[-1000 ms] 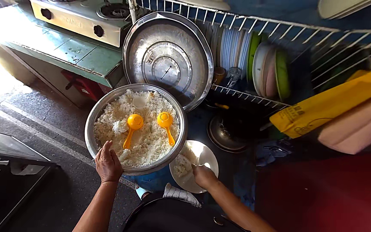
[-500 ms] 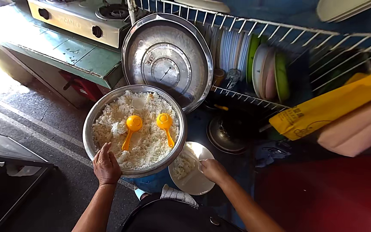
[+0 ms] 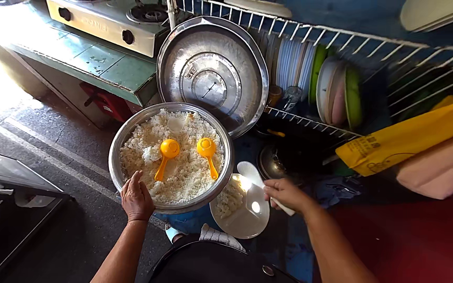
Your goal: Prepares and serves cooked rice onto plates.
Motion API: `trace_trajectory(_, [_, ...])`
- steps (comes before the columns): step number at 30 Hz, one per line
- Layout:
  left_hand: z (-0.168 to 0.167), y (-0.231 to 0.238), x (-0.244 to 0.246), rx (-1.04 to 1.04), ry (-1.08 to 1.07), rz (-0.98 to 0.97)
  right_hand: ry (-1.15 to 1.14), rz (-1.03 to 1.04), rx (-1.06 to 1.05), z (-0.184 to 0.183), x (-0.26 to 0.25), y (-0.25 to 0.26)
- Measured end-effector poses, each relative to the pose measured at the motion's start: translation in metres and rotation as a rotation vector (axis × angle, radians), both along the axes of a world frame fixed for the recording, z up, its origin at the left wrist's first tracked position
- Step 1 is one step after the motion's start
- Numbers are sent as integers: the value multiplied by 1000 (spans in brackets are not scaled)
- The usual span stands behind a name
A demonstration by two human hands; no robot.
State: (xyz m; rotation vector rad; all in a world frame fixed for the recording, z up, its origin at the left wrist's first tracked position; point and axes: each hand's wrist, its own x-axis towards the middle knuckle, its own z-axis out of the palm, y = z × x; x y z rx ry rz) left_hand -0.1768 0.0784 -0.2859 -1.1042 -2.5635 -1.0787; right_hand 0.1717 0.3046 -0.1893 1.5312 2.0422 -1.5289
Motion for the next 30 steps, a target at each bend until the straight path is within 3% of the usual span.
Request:
trace_trajectory(2, [-1,0,0,13,8,-1,264,84,87,14,-13,-2])
trace_trajectory(4, [-2,-1,0,17,-3,1,320,319,219,13,-46,-5])
trace_trajectory(7, [-3,-2,0,18,-5,3,3,651,394,5,-118,-20])
trace_trajectory(9, [-5,-2,-1,22,0,1,-199,723,443,-2,-164,-36])
trace_trajectory(15, [-7,-2,-2,59,-5,6,-278,790,427,-11,-241,-65])
trace_trajectory(19, [-10,-3,-2,86,0,12,-277,976,406,-7,-265,-87])
trace_trajectory(22, [-12,-3,-3,94,2,11,-203,1046,376,-25,-274,-80])
trace_trajectory(27, [-11,-3,-3,91,9,3,59,1125,295,-54,-244,-42])
trace_trajectory(30, [-14,-3,-4,103,16,-3,80,1021,153,-57,-215,-21])
